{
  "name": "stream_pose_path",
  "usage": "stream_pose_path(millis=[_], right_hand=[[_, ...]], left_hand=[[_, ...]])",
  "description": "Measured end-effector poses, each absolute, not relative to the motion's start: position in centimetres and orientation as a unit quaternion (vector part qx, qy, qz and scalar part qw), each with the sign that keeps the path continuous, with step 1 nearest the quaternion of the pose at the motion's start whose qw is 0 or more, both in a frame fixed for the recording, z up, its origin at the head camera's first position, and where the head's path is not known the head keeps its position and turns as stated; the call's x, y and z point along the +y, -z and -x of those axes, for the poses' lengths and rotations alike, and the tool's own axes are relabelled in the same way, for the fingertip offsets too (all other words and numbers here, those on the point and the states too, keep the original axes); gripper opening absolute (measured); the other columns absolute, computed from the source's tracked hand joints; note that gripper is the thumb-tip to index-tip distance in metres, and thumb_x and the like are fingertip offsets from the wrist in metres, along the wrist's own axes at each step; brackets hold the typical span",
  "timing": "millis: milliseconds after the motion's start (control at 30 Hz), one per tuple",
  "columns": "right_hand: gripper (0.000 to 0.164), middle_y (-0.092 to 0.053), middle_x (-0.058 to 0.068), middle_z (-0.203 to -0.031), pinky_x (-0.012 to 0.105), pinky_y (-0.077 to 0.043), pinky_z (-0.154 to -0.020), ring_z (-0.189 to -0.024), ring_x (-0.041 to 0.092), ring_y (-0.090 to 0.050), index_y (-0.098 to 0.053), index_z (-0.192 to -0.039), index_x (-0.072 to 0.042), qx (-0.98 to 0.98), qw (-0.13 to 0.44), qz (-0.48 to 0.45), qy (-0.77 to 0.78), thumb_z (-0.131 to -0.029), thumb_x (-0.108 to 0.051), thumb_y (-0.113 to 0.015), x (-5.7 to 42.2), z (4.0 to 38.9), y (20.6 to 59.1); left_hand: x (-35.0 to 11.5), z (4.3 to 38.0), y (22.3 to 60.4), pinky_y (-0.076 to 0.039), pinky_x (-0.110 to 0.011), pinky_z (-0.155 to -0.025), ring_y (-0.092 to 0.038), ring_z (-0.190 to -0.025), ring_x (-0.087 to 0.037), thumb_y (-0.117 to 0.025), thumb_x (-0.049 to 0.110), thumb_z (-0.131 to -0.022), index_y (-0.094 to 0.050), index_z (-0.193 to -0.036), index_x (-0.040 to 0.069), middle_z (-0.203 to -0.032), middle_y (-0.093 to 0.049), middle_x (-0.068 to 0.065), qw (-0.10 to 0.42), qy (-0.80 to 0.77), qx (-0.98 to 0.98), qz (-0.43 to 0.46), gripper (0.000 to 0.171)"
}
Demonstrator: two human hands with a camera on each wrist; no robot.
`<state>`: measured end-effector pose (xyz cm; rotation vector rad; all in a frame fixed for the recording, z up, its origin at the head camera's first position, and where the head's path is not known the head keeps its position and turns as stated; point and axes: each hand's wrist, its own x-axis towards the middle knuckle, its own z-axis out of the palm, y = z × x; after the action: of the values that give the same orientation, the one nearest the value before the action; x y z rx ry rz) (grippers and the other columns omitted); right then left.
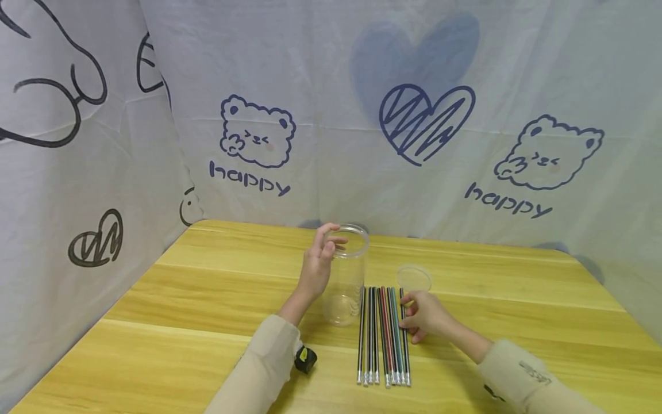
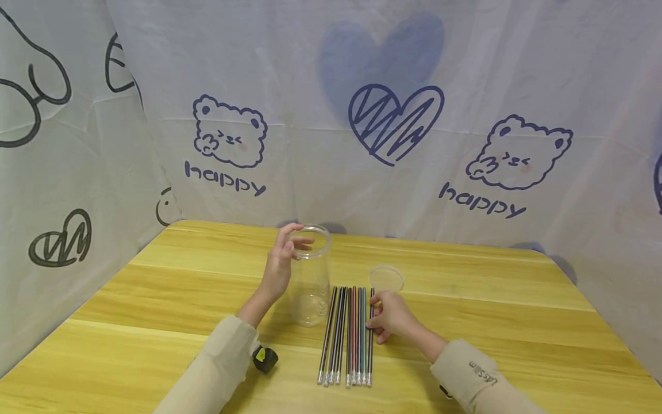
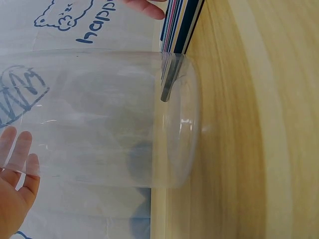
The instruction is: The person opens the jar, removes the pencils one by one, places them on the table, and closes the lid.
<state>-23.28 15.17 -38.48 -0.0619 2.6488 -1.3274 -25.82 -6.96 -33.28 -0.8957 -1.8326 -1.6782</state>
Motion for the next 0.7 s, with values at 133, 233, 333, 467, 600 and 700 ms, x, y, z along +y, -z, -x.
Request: stream_pose_path(millis=[133,233,333,467,600,700], right_hand=[[0.043,-0.049,0.012,-0.073,0.033,-0.05,-0.043,-0.05,0.021,-0.052,-0.048,-0.109,0.012,0.886,0.091,0.018,0.454,-0.07,0.013,-0.065,15.3,23.3,38.4],[0.043,-0.05,0.013,-0.073,0.034,-0.05,-0.043,-0.05,0.021,-0.053,-0.047,-0.112,0.011,0.882,0.095,0.017,0.462,-0.072,0.012,-0.064,15.4,23.3,38.3],[0.042,-0.052,0.013,-0.075,0.034,-0.05,-0.044,-0.051,0.022,-0.053,-0.046,-0.113,0.01,0.88,0.095,0.026,0.464,-0.075,0.009,-0.063,15.7,23.3,38.1],[0.038,-0.054,0.012,-0.078,0.032,-0.049,-0.044,-0.051,0.02,-0.053,-0.048,-0.111,0.011,0.895,0.071,0.042,0.437,-0.078,0.003,-0.064,16.2,23.4,37.6],[0.035,-0.056,0.008,-0.076,0.031,-0.048,-0.047,-0.051,0.019,-0.053,-0.053,-0.107,0.012,0.914,0.039,0.059,0.399,-0.078,-0.004,-0.066,16.8,23.8,37.2],[0.033,-0.058,0.006,-0.077,0.031,-0.048,-0.053,-0.061,0.019,-0.054,-0.056,-0.104,0.012,0.924,0.018,0.082,0.373,-0.079,-0.007,-0.066,17.3,24.0,37.0]], left_hand=[[-7.0,25.8,33.2,-0.044,-0.054,-0.068,-0.053,-0.084,-0.05,-0.025,0.064,-0.086,-0.037,-0.114,-0.01,-0.095,-0.056,-0.034,0.246,0.613,-0.675,0.328,0.079],[-7.0,25.8,33.2,-0.045,-0.052,-0.068,-0.053,-0.084,-0.048,-0.025,0.064,-0.086,-0.037,-0.114,-0.009,-0.095,-0.056,-0.034,0.246,0.611,-0.678,0.327,0.079],[-7.0,25.8,33.3,-0.045,-0.053,-0.068,-0.053,-0.084,-0.048,-0.025,0.063,-0.087,-0.037,-0.114,-0.009,-0.095,-0.057,-0.033,0.246,0.612,-0.678,0.326,0.078],[-6.9,25.8,33.4,-0.044,-0.056,-0.067,-0.053,-0.084,-0.048,-0.026,0.062,-0.087,-0.037,-0.114,-0.009,-0.095,-0.056,-0.033,0.247,0.615,-0.674,0.327,0.076],[-6.9,25.8,33.4,-0.044,-0.056,-0.067,-0.053,-0.084,-0.048,-0.026,0.061,-0.088,-0.037,-0.114,-0.009,-0.095,-0.056,-0.033,0.248,0.614,-0.673,0.329,0.076],[-7.0,25.9,33.4,-0.044,-0.054,-0.068,-0.053,-0.084,-0.048,-0.026,0.061,-0.088,-0.037,-0.114,-0.009,-0.095,-0.057,-0.033,0.248,0.612,-0.675,0.328,0.076]])
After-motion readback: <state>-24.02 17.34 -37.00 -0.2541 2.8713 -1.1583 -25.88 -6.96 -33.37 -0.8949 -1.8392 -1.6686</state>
